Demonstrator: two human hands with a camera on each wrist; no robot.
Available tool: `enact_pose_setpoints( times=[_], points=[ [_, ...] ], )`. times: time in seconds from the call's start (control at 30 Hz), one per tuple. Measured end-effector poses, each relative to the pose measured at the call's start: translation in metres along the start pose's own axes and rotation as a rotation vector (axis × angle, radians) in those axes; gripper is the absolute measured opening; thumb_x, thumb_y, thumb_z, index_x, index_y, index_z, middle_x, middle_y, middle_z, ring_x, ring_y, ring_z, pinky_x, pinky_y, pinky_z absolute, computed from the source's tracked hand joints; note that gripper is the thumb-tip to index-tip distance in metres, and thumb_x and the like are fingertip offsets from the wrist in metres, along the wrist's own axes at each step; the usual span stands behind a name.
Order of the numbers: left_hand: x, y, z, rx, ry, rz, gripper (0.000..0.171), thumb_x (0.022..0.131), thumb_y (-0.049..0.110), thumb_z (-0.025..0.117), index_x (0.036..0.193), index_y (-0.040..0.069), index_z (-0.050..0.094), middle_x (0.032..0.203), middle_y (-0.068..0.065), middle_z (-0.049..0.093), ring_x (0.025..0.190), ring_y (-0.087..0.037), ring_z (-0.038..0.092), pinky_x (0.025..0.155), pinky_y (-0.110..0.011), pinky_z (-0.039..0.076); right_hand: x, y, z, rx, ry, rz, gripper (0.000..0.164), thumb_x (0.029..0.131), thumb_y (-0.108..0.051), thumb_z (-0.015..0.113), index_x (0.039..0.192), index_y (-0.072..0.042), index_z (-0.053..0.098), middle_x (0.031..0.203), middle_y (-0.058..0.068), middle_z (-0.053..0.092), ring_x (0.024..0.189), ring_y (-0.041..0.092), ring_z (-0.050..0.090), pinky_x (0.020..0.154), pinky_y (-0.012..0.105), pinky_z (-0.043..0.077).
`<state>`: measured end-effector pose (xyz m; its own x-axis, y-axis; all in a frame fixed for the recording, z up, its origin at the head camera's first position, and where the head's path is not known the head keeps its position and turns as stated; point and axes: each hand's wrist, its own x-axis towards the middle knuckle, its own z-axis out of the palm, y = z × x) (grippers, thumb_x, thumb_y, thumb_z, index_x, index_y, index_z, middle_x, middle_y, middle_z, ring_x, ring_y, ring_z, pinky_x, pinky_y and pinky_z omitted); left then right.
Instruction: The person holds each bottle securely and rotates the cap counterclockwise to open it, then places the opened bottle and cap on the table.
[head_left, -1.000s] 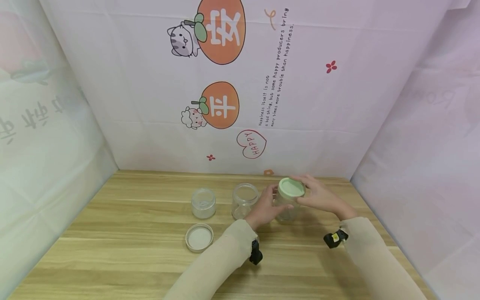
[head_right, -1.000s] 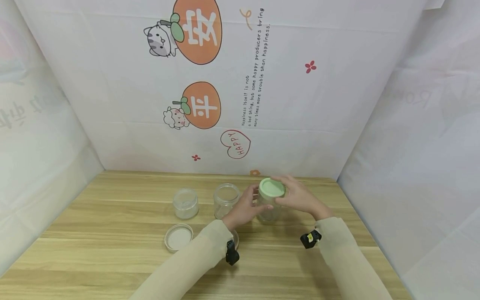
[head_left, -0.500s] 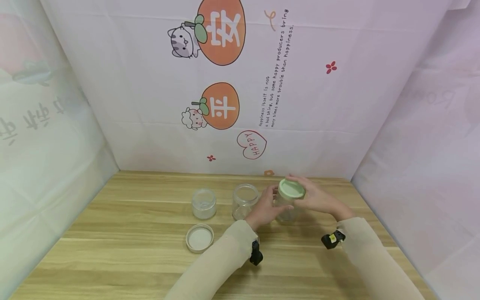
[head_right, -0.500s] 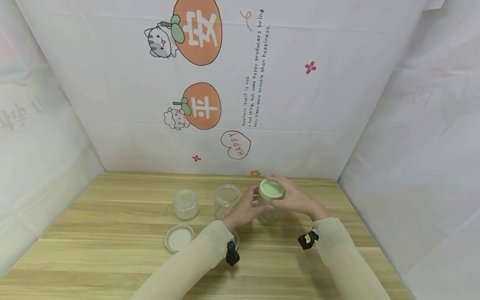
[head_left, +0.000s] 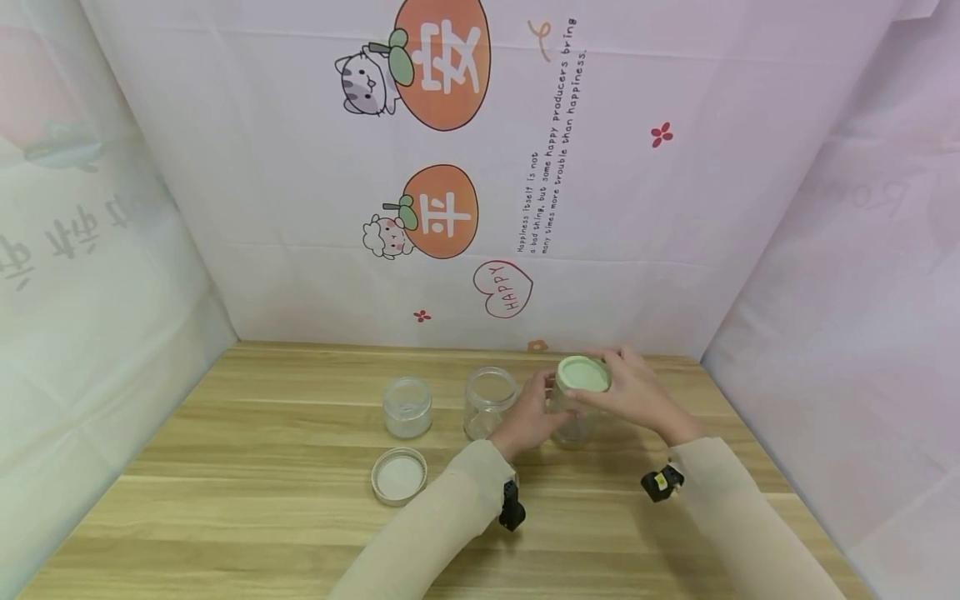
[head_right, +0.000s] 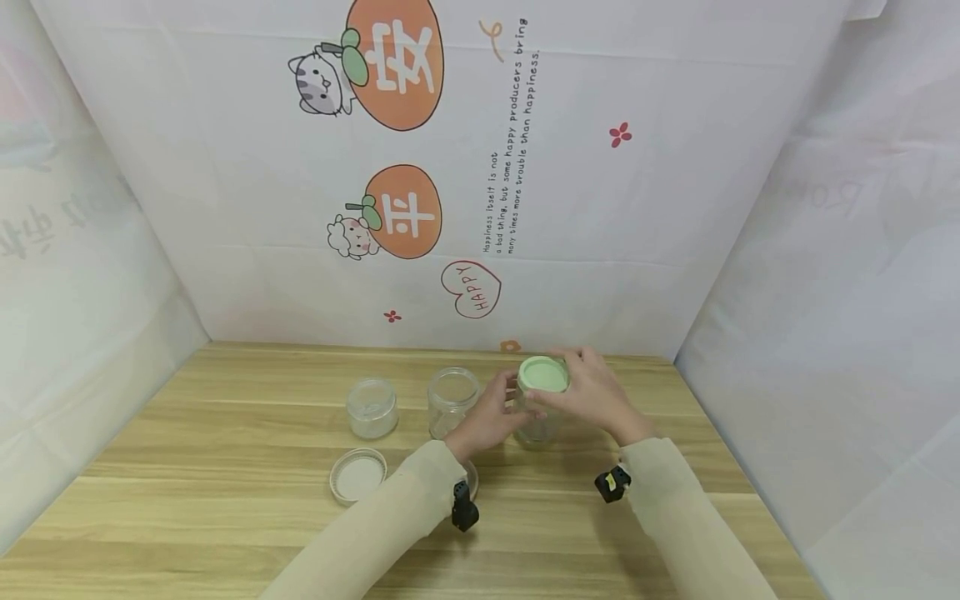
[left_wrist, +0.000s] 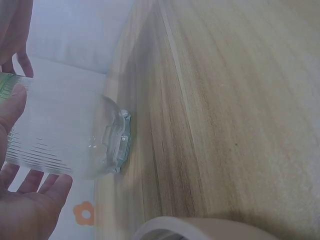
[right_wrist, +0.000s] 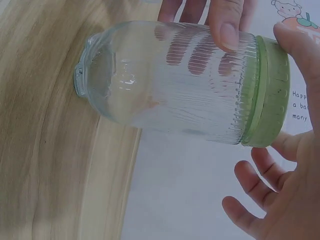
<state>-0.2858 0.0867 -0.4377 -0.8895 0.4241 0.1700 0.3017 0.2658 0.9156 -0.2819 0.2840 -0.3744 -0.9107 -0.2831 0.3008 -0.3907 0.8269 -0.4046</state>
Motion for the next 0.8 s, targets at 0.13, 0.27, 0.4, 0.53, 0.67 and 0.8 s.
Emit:
enact_pose_setpoints(
  times=[0.13,0.27,0.4,0.53,0.67,0.8],
  points=[
    [0.0,0.0,0.0,-0.007,0.007,0.007,0.077,0.09,0.042,0.075,0.15,0.017,0.033,0.145,-0.004,0.038,0.132,-0.027,0.044,0.103,-0.041,0.046,0.0,0.0,0.0,-0.014,-0.001,-0.001,0.083,0.079,-0.06,0.078,0.133,0.0,0.059,0.11,0.014,0.05,0.094,0.024,0.045,0.072,0.035,0.04],
    [0.0,-0.001,0.0,-0.007,0.01,0.008,0.077,0.09,0.042,0.076,0.149,0.017,0.033,0.145,-0.004,0.039,0.132,-0.026,0.044,0.102,-0.041,0.046,0.0,0.002,-0.001,0.013,-0.028,-0.017,0.081,0.081,-0.055,0.079,0.138,-0.001,0.057,0.108,0.013,0.05,0.095,0.025,0.044,0.073,0.036,0.04],
    [0.001,-0.001,0.001,-0.003,0.017,-0.001,0.078,0.089,0.041,0.076,0.15,0.017,0.034,0.144,-0.004,0.041,0.131,-0.025,0.045,0.101,-0.04,0.047,0.0,0.004,-0.004,0.054,-0.063,-0.044,0.079,0.084,-0.047,0.079,0.142,-0.002,0.054,0.111,0.014,0.049,0.098,0.026,0.043,0.076,0.039,0.042],
    [0.002,-0.002,0.001,0.002,0.02,-0.01,0.079,0.089,0.041,0.077,0.15,0.016,0.034,0.144,-0.004,0.042,0.131,-0.024,0.046,0.1,-0.04,0.048,0.001,0.005,-0.006,0.089,-0.085,-0.073,0.074,0.084,-0.035,0.08,0.144,-0.001,0.052,0.115,0.015,0.05,0.102,0.027,0.045,0.08,0.042,0.045],
    [0.002,-0.002,0.002,0.021,0.023,-0.018,0.079,0.089,0.042,0.076,0.151,0.015,0.034,0.144,-0.005,0.043,0.131,-0.024,0.047,0.102,-0.041,0.047,0.0,0.006,-0.009,0.123,-0.106,-0.099,0.071,0.083,-0.022,0.077,0.145,0.0,0.05,0.122,0.017,0.051,0.104,0.029,0.049,0.084,0.047,0.048],
    [0.001,-0.002,0.002,0.023,0.027,-0.029,0.082,0.088,0.046,0.076,0.152,0.016,0.033,0.144,-0.005,0.043,0.131,-0.024,0.047,0.104,-0.041,0.045,-0.001,0.005,-0.011,0.151,-0.143,-0.106,0.071,0.083,-0.018,0.072,0.147,-0.001,0.047,0.13,0.02,0.049,0.106,0.03,0.052,0.084,0.051,0.049]
  ],
)
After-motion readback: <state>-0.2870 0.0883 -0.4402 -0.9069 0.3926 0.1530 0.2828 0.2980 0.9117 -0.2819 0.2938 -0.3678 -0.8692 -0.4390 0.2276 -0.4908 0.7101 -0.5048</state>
